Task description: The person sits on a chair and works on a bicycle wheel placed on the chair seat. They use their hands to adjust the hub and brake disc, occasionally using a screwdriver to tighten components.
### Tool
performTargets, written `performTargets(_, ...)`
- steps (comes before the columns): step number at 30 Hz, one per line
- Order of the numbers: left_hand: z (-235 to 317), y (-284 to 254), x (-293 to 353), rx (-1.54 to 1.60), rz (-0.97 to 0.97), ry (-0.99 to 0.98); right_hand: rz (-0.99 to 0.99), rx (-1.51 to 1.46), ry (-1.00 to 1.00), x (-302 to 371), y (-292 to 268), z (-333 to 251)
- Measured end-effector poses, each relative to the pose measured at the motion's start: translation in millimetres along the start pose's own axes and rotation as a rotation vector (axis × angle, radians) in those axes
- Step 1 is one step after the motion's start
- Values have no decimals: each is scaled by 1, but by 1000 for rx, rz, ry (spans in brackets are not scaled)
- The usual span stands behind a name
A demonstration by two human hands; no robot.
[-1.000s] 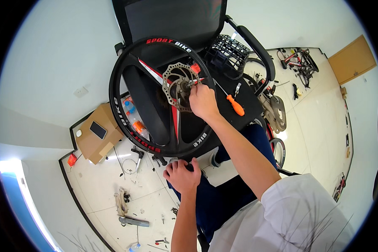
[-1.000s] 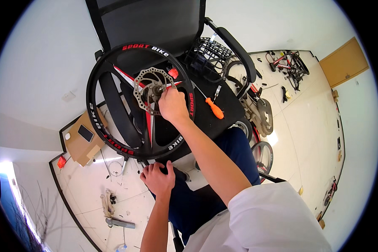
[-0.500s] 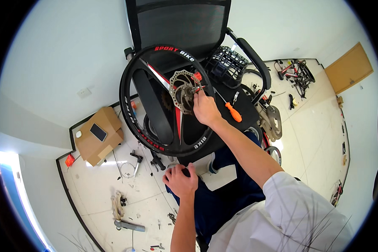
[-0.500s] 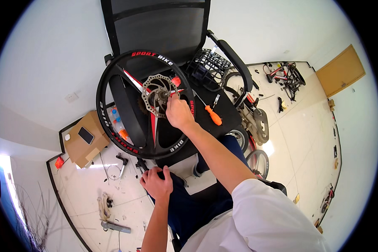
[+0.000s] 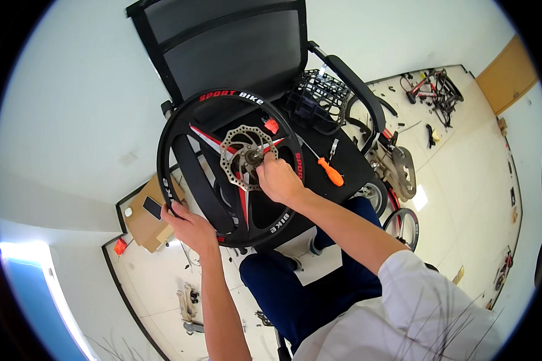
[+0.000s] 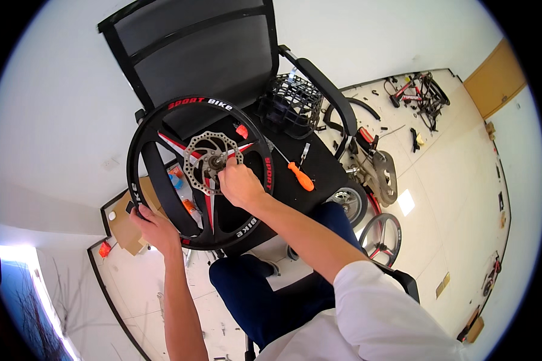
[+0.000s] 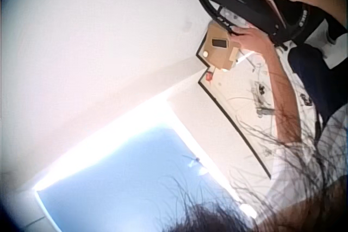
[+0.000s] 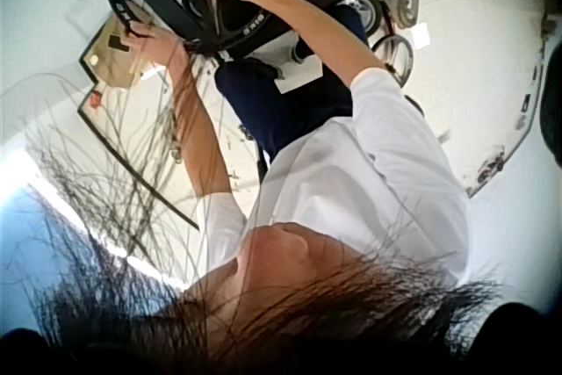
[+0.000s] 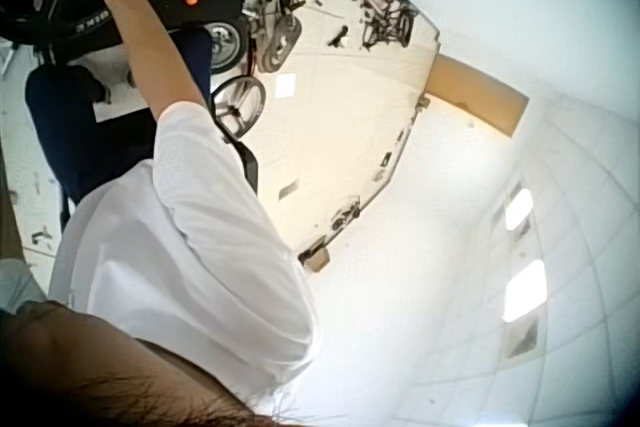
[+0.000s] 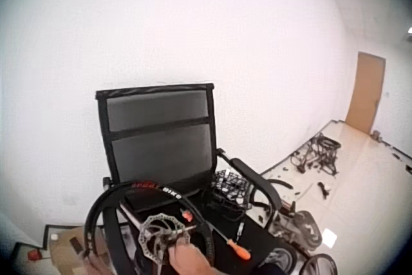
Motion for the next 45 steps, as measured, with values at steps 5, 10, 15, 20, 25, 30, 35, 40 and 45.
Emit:
performTargets(5,-2,4,-2,-80,19,13,-182,228,-232,-2,-8,2)
performTargets(10,-5,4,-6,-91,26,32,-302,517,-463,-4,-14,32)
performTargets(15,-3,3,-3,-82,28,-4,-262,97,-272,-10,-49,31)
performTargets(20,-3,4,-2,-39,48,-12,-304,-48,-236,-10,-51,26)
performTargets(25,-8,7,-3,-59,7,-10,-147,-249,-320,-13,-42,26)
performTargets(30,-5,6,-4,-116,37,58,-137,-367,-118,-6,-33,34)
performTargets(35,-14,4,-8,-134,30,48,-137,-351,-163,-2,-28,30)
performTargets(40,-24,-2,-13,-161,51,72,-50,-354,-105,-1,-15,25)
performTargets(45,-3,-2,5,184,16,-189,-16,-326,-24,4,-12,25)
Point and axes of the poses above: each hand's wrist, its own x-axis away from the middle knuckle, its own y-axis out of the palm, z = x × y, the point moved 5 cm from there along -x, towards the middle knuckle, and after that the axes turned 5 degrees about -z, right-handed, at the moved point
